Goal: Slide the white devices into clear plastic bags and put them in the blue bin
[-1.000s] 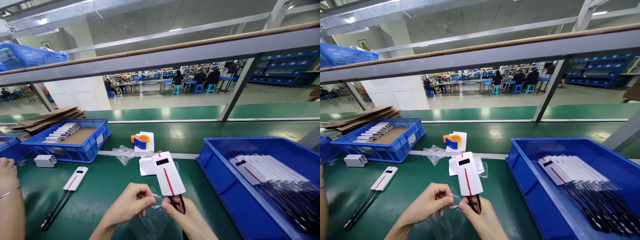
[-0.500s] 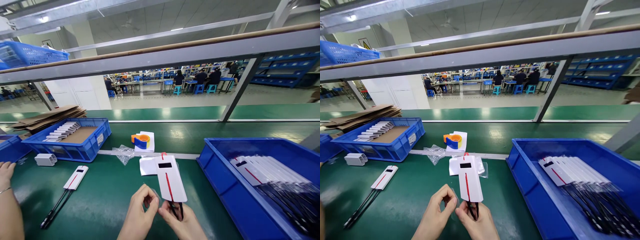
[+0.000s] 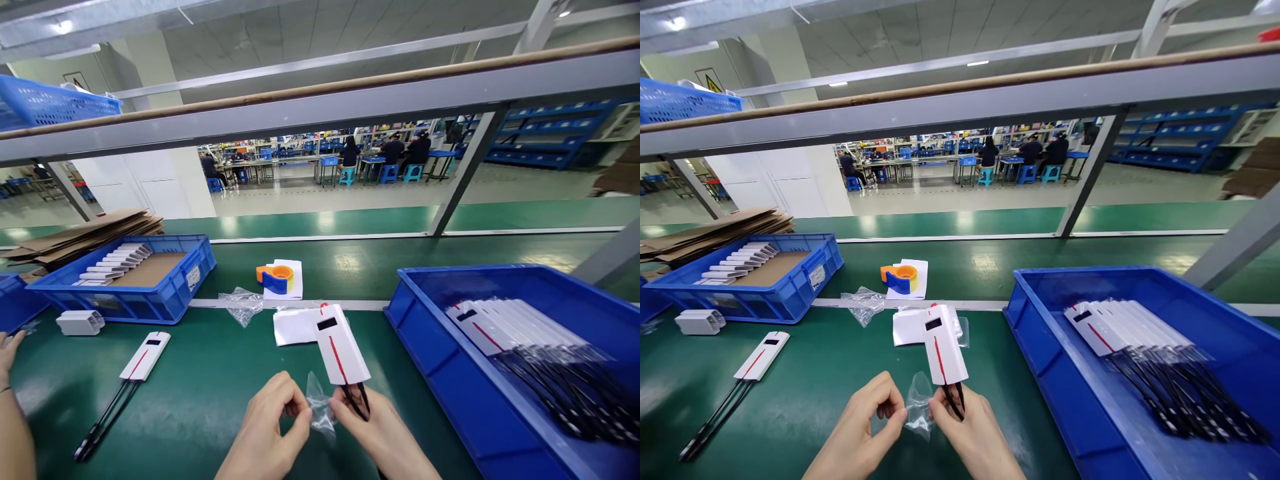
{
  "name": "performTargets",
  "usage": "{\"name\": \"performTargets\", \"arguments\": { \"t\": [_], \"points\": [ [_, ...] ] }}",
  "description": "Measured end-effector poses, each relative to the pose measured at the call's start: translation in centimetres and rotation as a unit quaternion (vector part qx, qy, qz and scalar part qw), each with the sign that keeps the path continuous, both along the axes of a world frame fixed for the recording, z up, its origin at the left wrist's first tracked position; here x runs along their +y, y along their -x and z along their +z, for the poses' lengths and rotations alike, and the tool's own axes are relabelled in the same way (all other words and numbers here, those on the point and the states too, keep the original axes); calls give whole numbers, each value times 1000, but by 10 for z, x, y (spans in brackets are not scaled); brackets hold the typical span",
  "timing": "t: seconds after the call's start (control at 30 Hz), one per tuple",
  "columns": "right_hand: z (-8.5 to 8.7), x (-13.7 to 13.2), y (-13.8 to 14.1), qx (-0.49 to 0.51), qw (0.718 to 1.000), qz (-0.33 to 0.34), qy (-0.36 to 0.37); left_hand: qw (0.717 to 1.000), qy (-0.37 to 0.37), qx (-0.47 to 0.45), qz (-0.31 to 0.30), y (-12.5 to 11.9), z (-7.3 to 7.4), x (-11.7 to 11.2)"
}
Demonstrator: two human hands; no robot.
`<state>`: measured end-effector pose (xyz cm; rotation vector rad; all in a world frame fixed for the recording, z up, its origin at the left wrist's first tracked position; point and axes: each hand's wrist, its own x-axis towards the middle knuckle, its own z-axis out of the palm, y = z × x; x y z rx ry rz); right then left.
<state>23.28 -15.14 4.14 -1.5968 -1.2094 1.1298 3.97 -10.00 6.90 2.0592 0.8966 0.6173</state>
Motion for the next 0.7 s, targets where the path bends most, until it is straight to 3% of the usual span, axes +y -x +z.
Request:
{"name": "performTargets", "arguments": {
  "t": [0.1,0.33,0.47,0.5,0.63,0.7],
  "points": [
    [0,0,5,6,1000,-11,6,1000,-27,-7,-12,-5,-3,-4],
    [13,-2,8,126,987,99,-19,995,-73,-57,-31,-14,-10,-7],
    [14,-4,3,114,989,92,-1,997,22,-46,53,-3,-6,9],
    [16,-5,3,121,988,96,1,996,59,-42,47,-2,-5,14],
    [25,-6,4,133,985,113,-1,969,209,-107,-78,-4,-11,28],
    [23,-7,4,135,987,90,-3,951,266,-135,-84,-7,-16,30]
  ]
}}
